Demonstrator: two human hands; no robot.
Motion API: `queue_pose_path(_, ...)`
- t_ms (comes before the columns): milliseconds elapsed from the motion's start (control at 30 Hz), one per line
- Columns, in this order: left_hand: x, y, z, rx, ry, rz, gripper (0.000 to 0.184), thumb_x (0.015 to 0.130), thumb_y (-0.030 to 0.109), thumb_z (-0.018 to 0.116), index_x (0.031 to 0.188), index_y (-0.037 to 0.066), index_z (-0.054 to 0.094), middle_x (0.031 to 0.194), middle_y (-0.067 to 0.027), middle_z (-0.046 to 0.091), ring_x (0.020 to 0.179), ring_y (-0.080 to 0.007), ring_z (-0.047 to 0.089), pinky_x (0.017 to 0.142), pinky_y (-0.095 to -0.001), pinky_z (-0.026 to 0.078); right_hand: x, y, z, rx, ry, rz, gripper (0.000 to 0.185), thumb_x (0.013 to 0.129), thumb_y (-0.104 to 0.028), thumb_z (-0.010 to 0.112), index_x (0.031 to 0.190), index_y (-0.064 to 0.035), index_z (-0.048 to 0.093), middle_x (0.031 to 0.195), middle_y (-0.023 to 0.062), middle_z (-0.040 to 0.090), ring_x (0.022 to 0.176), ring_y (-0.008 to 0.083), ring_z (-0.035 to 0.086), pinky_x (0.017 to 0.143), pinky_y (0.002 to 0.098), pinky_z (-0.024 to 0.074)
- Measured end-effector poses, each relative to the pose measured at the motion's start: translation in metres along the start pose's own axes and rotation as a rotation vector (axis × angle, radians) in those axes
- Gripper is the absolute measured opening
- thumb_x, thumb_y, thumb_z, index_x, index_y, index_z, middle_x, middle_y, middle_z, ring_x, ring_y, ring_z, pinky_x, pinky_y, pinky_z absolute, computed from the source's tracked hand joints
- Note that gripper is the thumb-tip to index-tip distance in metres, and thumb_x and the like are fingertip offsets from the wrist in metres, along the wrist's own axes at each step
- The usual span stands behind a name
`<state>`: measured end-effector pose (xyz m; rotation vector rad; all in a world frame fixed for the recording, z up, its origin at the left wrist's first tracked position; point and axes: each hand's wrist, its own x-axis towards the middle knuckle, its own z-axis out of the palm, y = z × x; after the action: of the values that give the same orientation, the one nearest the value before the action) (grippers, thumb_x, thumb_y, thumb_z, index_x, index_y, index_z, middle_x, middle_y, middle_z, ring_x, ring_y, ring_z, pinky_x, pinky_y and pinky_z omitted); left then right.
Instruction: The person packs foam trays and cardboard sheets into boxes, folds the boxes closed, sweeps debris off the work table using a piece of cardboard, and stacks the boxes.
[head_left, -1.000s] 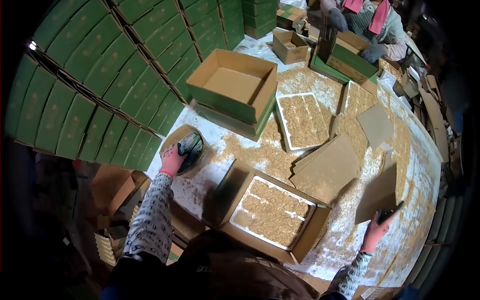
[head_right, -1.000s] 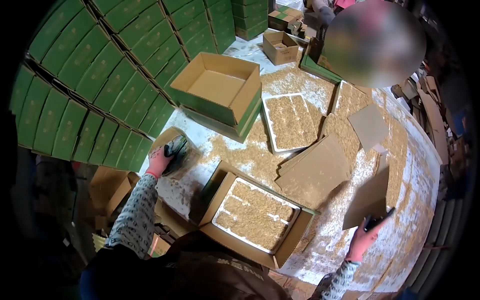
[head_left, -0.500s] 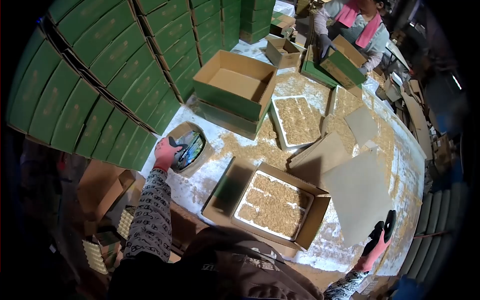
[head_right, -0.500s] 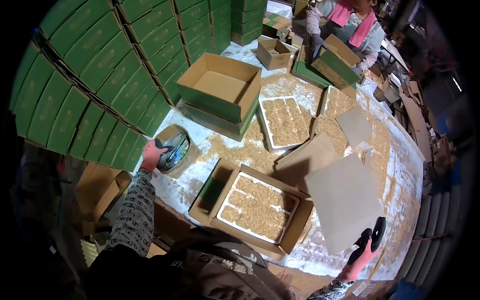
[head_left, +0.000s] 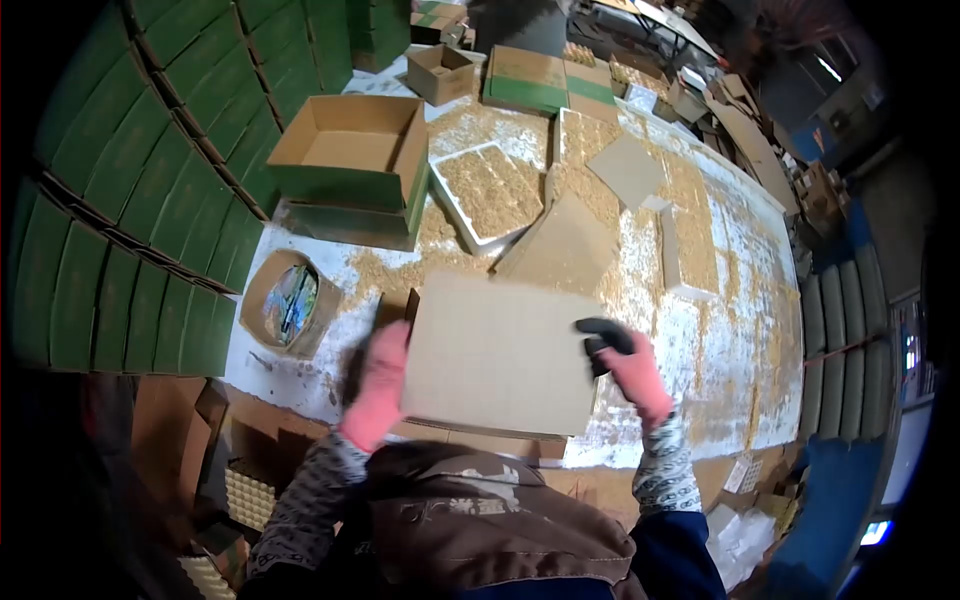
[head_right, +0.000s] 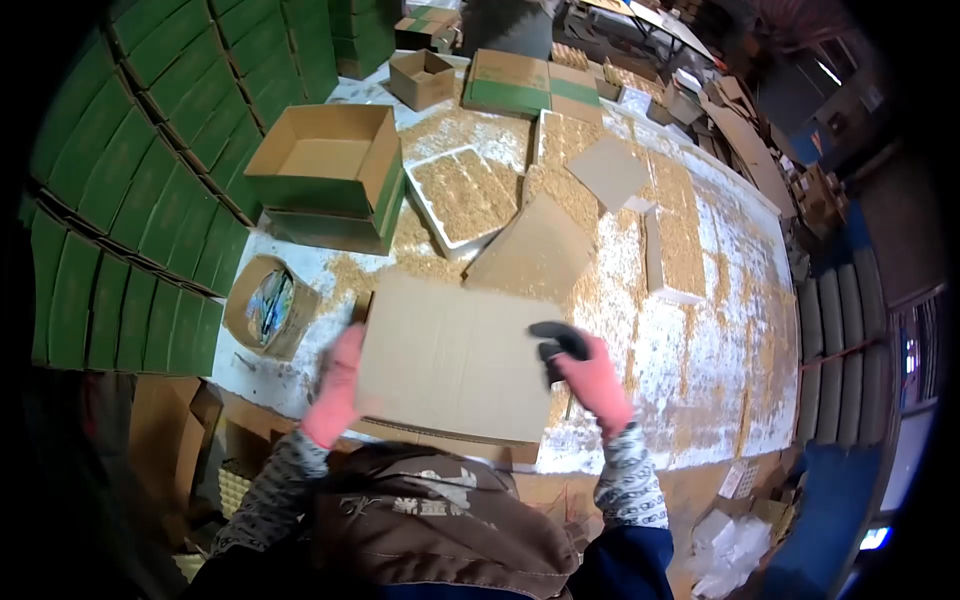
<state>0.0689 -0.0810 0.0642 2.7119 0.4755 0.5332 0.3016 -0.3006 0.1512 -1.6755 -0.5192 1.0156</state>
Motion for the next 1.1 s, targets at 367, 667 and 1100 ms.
queue_pose_path(367,-0.039,-0.031,0.02,-0.903,0.189,-0.434,0.061,0.076,0.0,0.065,0.129,-0.002,0.036,0.129,-0.0145,0.046,0.12,-0.0222,0.043,0.099,-0.0322,0.035,0.042,0.017,0.036,-1.198,-0.036,-0.45,0.031,0.085,-0.023,0.055,0.111,-0.0048,0.056,0.092,0.0153,0.063,0.08,0.0281,0.063,0.07,0.0356,0.0495)
queue_pose_path(667,-0.024,-0.017,0.008,-0.714,0.094,-0.334,0.057,0.074,0.006,0.069,0.124,-0.001,0.042,0.118,-0.0146,0.051,0.111,-0.0257,0.049,0.095,-0.0326,0.038,0.021,0.019,0.043,-1.674,-0.101,-0.165,0.062,0.075,-0.043,0.064,0.126,-0.0116,0.046,0.074,0.0112,0.062,0.069,0.0247,0.061,0.063,0.0353,0.0463)
queue_pose_path(1100,0.006,-0.019,0.043,0.071,-0.447,0.428,0.057,0.077,0.036,0.061,0.125,0.009,0.046,0.134,-0.0175,0.038,0.125,-0.0298,0.034,0.105,-0.0419,0.023,0.046,0.135,-0.016,0.252,0.076,0.344,0.049,0.08,-0.014,0.066,0.123,-0.001,0.048,0.103,0.0071,0.062,0.088,0.0144,0.058,0.074,0.0256,0.0493)
